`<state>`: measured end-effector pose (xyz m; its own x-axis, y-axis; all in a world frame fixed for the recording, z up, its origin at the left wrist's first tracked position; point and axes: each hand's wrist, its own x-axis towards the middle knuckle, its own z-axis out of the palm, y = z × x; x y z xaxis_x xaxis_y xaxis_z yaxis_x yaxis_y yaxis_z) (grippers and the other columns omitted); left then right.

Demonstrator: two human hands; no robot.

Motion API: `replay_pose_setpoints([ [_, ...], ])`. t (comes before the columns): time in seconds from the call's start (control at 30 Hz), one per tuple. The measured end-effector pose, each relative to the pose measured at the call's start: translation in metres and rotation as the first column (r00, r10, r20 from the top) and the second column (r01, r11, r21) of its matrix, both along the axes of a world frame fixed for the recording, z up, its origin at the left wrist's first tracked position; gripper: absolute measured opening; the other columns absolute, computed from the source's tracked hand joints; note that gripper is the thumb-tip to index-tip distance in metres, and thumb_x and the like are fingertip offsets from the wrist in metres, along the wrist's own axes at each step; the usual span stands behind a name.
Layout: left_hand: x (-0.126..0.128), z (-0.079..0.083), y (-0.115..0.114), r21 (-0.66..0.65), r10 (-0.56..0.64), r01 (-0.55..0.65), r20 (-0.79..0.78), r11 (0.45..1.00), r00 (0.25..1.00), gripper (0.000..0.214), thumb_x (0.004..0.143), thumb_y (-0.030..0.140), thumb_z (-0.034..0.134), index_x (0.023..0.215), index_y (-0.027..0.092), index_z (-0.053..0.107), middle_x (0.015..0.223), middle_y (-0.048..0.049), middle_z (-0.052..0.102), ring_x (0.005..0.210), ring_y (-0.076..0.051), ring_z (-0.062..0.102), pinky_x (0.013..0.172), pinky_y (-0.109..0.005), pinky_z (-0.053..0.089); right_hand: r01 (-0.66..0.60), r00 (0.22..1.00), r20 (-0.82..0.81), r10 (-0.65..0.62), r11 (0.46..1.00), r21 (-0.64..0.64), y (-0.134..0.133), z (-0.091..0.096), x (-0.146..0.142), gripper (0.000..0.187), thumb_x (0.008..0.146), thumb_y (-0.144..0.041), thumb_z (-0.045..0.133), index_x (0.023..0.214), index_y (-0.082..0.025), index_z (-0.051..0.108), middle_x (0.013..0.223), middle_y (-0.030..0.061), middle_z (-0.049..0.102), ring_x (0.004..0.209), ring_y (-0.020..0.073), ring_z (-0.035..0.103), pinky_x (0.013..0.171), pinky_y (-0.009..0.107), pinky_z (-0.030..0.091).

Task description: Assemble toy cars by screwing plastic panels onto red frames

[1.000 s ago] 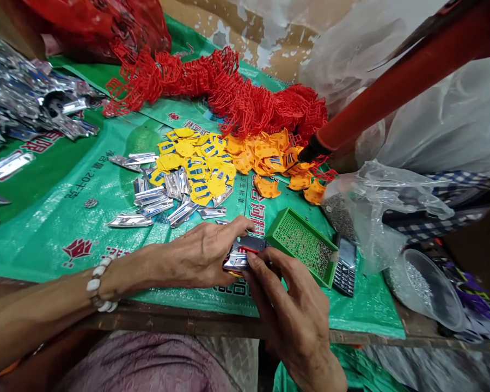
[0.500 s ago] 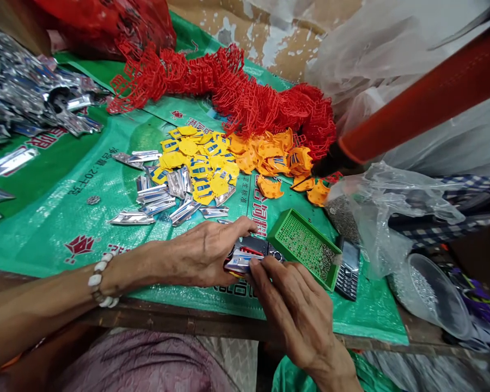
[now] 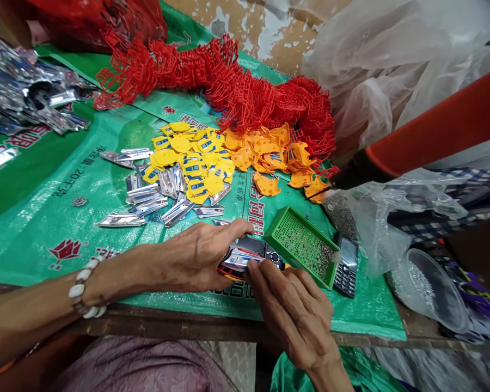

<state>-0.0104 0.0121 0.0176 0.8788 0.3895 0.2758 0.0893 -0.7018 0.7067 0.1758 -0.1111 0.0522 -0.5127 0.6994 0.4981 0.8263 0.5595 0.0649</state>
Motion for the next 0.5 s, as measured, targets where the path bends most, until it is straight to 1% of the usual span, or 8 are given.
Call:
replay_pose_setpoints([
  [0.07, 0.0, -0.001, 0.001, -0.005, -0.009, 0.009, 0.002, 1.0, 1.0, 0.056, 0.087, 0.029, 0.066, 0.136, 0.015, 0.042, 0.115, -0.0137, 0.069, 0.085, -0.024, 0.073, 0.067, -0.028, 0.052, 0.007, 1.0, -0.017, -0.007, 1.0, 0.002, 0.001, 0.001, -0.001, 0.034, 0.097, -0.001, 0.035, 0.107, -0.002, 0.067, 0.096, 0.0167, 0.077, 0.078, 0.0157, 0.062, 0.069, 0.031, 0.044],
  [0.2, -0.002, -0.001, 0.002, -0.019, -0.078, 0.079, 0.042, 0.997, 0.996, 0.061, 0.09, 0.024, 0.065, 0.142, 0.018, 0.035, 0.13, -0.0135, 0.062, 0.112, -0.027, 0.067, 0.089, -0.033, 0.055, 0.02, 0.999, -0.026, -0.021, 0.998, -0.051, 0.003, 0.008, -0.002, 0.032, 0.096, -0.001, 0.037, 0.108, -0.005, 0.067, 0.097, 0.0139, 0.077, 0.075, 0.0153, 0.062, 0.064, 0.03, 0.043],
  [0.27, -0.003, 0.0, 0.003, -0.031, -0.102, 0.104, 0.041, 0.994, 0.994, 0.06, 0.092, 0.024, 0.066, 0.143, 0.02, 0.034, 0.134, -0.0131, 0.06, 0.119, -0.027, 0.064, 0.095, -0.034, 0.053, 0.012, 1.0, -0.008, -0.013, 0.995, -0.103, 0.004, 0.014, -0.002, 0.033, 0.095, 0.0, 0.037, 0.105, -0.007, 0.067, 0.098, 0.0118, 0.077, 0.075, 0.0143, 0.063, 0.065, 0.03, 0.045],
  [0.4, -0.003, 0.003, 0.004, -0.037, -0.116, 0.118, 0.05, 0.992, 0.992, 0.063, 0.088, 0.021, 0.071, 0.141, 0.018, 0.037, 0.132, -0.0136, 0.062, 0.117, -0.026, 0.065, 0.095, -0.033, 0.053, -0.018, 0.999, 0.025, 0.023, 0.985, -0.173, 0.007, 0.024, -0.003, 0.035, 0.097, -0.003, 0.034, 0.099, -0.007, 0.069, 0.105, 0.0135, 0.076, 0.079, 0.0151, 0.066, 0.07, 0.032, 0.049],
  [0.5, -0.002, 0.006, 0.005, -0.036, -0.13, 0.133, 0.079, 0.99, 0.988, 0.062, 0.085, 0.015, 0.073, 0.137, 0.016, 0.039, 0.127, -0.0126, 0.064, 0.111, -0.024, 0.067, 0.089, -0.029, 0.054, -0.039, 0.999, 0.007, 0.04, 0.985, -0.166, 0.01, 0.028, -0.004, 0.036, 0.098, -0.003, 0.034, 0.096, -0.007, 0.069, 0.1, 0.0133, 0.076, 0.079, 0.0151, 0.066, 0.071, 0.032, 0.049],
])
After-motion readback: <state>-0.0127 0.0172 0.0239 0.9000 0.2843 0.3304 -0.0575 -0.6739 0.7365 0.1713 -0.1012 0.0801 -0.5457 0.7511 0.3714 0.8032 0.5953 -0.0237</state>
